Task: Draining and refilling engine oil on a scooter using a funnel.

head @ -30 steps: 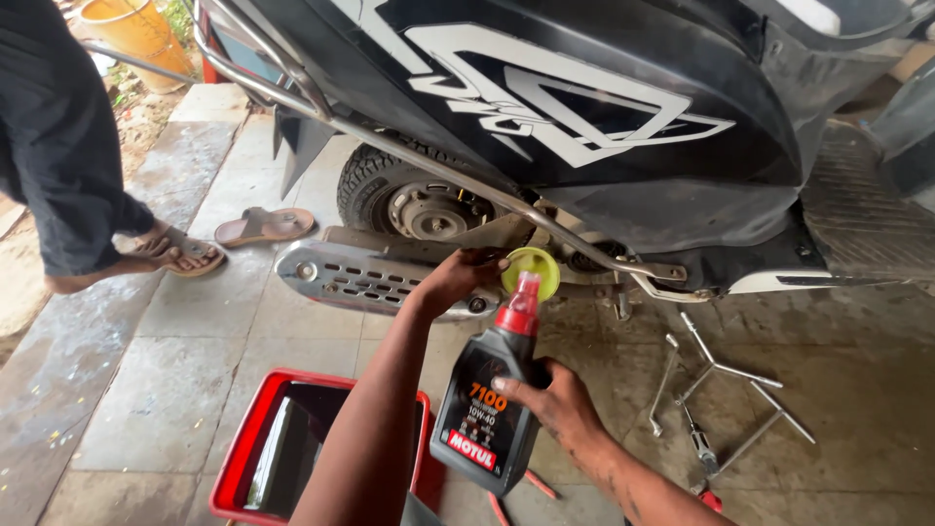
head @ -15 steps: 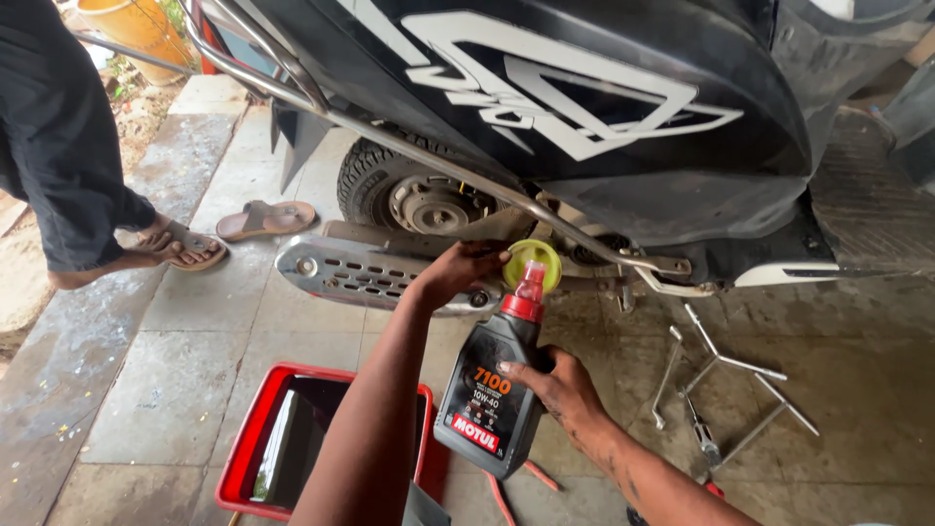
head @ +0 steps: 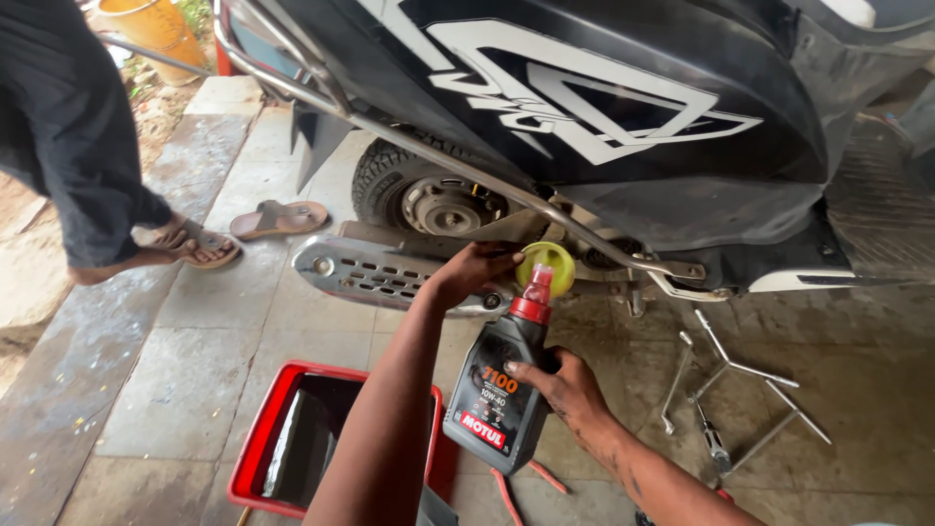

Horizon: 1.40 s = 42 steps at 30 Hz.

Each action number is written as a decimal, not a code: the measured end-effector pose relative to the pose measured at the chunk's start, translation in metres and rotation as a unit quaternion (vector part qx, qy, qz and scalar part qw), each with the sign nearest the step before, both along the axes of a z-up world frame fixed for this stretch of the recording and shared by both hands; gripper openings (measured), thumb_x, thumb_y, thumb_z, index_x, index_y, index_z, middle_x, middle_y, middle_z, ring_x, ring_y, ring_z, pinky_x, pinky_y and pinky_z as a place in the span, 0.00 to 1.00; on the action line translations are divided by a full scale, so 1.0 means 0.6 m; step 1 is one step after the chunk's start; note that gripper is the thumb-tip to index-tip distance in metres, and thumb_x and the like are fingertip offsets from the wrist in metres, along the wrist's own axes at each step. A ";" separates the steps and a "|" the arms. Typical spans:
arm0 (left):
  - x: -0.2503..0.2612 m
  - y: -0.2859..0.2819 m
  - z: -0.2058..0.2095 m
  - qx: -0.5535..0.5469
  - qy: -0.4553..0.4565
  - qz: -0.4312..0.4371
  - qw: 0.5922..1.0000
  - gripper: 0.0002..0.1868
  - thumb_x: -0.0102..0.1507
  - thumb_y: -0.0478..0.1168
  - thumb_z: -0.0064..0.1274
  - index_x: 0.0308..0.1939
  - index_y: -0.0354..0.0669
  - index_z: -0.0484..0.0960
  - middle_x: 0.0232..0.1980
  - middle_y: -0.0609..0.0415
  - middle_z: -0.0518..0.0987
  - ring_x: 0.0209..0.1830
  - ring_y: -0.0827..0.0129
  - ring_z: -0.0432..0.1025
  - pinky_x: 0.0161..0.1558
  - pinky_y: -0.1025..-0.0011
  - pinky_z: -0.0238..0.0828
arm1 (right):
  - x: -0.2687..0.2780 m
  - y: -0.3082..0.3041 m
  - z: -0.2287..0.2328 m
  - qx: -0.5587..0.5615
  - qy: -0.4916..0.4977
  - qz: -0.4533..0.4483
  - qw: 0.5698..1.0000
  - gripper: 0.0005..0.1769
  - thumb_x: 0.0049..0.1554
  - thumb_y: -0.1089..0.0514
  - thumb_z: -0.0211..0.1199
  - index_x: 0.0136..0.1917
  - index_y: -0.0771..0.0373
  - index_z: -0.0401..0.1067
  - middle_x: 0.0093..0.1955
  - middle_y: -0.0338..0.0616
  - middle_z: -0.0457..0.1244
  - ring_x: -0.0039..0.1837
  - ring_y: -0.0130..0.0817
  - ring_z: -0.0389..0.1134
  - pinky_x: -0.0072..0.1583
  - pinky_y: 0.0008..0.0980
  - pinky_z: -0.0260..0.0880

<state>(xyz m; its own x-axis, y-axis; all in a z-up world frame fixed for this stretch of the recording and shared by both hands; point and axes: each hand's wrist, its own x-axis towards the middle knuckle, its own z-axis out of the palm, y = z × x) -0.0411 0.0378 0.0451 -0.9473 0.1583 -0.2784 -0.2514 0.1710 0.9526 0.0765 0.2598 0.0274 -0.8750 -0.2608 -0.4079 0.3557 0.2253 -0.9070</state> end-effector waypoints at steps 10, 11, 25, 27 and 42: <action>-0.006 -0.002 -0.013 0.009 0.006 0.002 1.000 0.24 0.64 0.51 0.56 0.60 0.44 0.82 0.49 0.58 0.85 0.44 0.74 0.77 0.40 0.70 0.74 | -0.009 0.005 -0.016 0.047 0.040 -0.029 0.998 0.30 0.40 0.42 0.76 0.46 0.68 0.75 0.38 0.43 0.69 0.39 0.31 0.69 0.42 0.31 0.68; -0.006 -0.001 -0.012 0.020 0.003 0.004 1.000 0.23 0.64 0.51 0.56 0.60 0.44 0.82 0.50 0.58 0.85 0.45 0.75 0.77 0.41 0.71 0.75 | -0.009 0.006 -0.016 0.040 0.043 -0.023 0.998 0.31 0.40 0.42 0.76 0.46 0.68 0.75 0.38 0.43 0.69 0.39 0.31 0.69 0.42 0.31 0.68; -0.008 0.005 -0.014 0.090 0.015 -0.005 0.996 0.24 0.64 0.47 0.57 0.59 0.34 0.80 0.51 0.50 0.84 0.46 0.69 0.78 0.46 0.68 0.78 | -0.009 0.018 -0.020 0.016 0.058 -0.009 0.998 0.31 0.38 0.40 0.77 0.43 0.67 0.74 0.38 0.42 0.69 0.40 0.29 0.69 0.43 0.29 0.69; -0.007 -0.001 -0.020 0.077 0.013 0.011 0.997 0.24 0.64 0.47 0.57 0.59 0.34 0.81 0.51 0.51 0.84 0.47 0.70 0.78 0.47 0.70 0.77 | -0.010 0.013 -0.015 0.036 0.051 -0.010 0.998 0.31 0.39 0.40 0.76 0.45 0.66 0.75 0.38 0.41 0.69 0.39 0.30 0.68 0.43 0.31 0.68; 0.003 0.000 0.005 0.008 0.052 -0.020 0.998 0.24 0.65 0.50 0.57 0.58 0.36 0.82 0.47 0.56 0.84 0.44 0.75 0.74 0.43 0.72 0.73 | -0.012 0.009 0.015 -0.026 -0.021 0.006 0.999 0.26 0.43 0.42 0.73 0.43 0.65 0.73 0.35 0.43 0.68 0.35 0.31 0.69 0.38 0.30 0.68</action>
<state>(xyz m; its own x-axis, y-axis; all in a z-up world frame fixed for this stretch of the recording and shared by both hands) -0.0393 0.0380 0.0483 -0.9638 0.1998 -0.1764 -0.1449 0.1627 0.9760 0.0695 0.2651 0.0362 -0.8541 -0.2918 -0.4305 0.3918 0.1833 -0.9016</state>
